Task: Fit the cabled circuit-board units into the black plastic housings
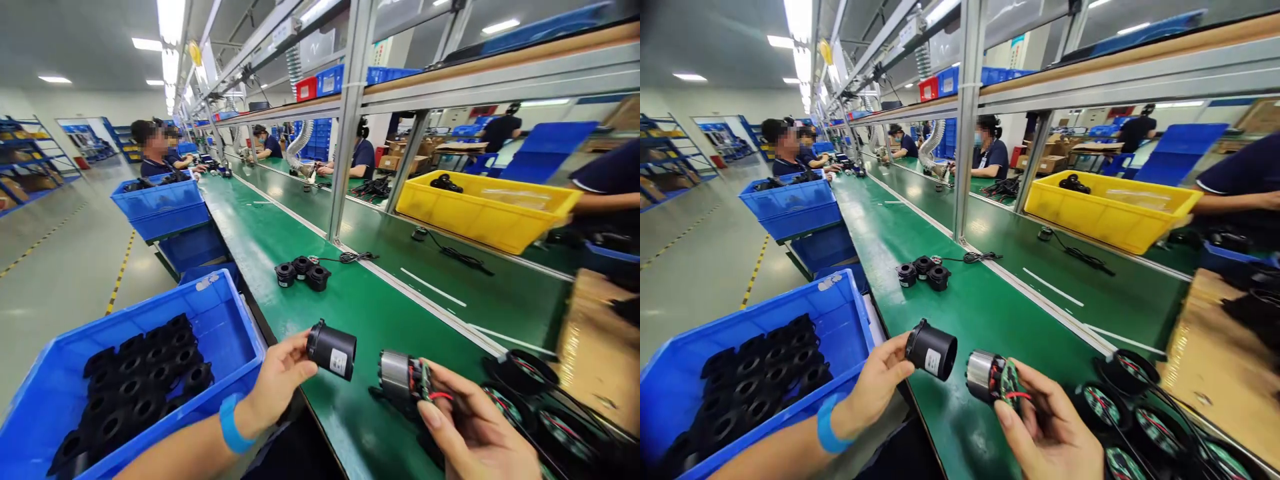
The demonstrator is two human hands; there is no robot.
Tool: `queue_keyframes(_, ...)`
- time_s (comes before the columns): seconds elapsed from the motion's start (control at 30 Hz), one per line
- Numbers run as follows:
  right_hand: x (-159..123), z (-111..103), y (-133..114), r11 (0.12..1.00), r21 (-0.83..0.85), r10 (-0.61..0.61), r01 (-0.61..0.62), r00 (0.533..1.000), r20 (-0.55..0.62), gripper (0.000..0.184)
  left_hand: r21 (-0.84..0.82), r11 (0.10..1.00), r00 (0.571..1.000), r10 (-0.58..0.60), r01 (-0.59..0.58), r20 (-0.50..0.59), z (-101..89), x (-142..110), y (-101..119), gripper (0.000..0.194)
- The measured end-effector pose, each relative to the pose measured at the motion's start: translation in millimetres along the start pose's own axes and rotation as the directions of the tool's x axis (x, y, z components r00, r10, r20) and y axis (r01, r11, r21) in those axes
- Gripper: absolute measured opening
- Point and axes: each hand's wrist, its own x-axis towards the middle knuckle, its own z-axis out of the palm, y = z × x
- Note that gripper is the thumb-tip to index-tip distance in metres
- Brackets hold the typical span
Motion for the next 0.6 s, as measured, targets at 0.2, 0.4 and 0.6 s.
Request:
queue_keyframes(0.2,-10,17,-8,0.996,0.047,0.07,-0.07,0.998,0.008,0.052,-0.4,0.915,0.993,-0.094,0.058,-0.072,46.0,-23,-5,0.042)
queue_keyframes(0.4,-9,18,-4,0.998,0.032,0.049,-0.054,0.99,0.135,0.051,-0.403,0.914,0.998,-0.068,0.056,-0.015,57.6,-27,-22,0.054)
queue_keyframes(0.6,8,27,16,0.932,-0.255,-0.149,0.257,0.914,0.377,0.041,0.058,0.985,0.978,-0.166,0.159,0.128,38.7,-16,-29,0.094)
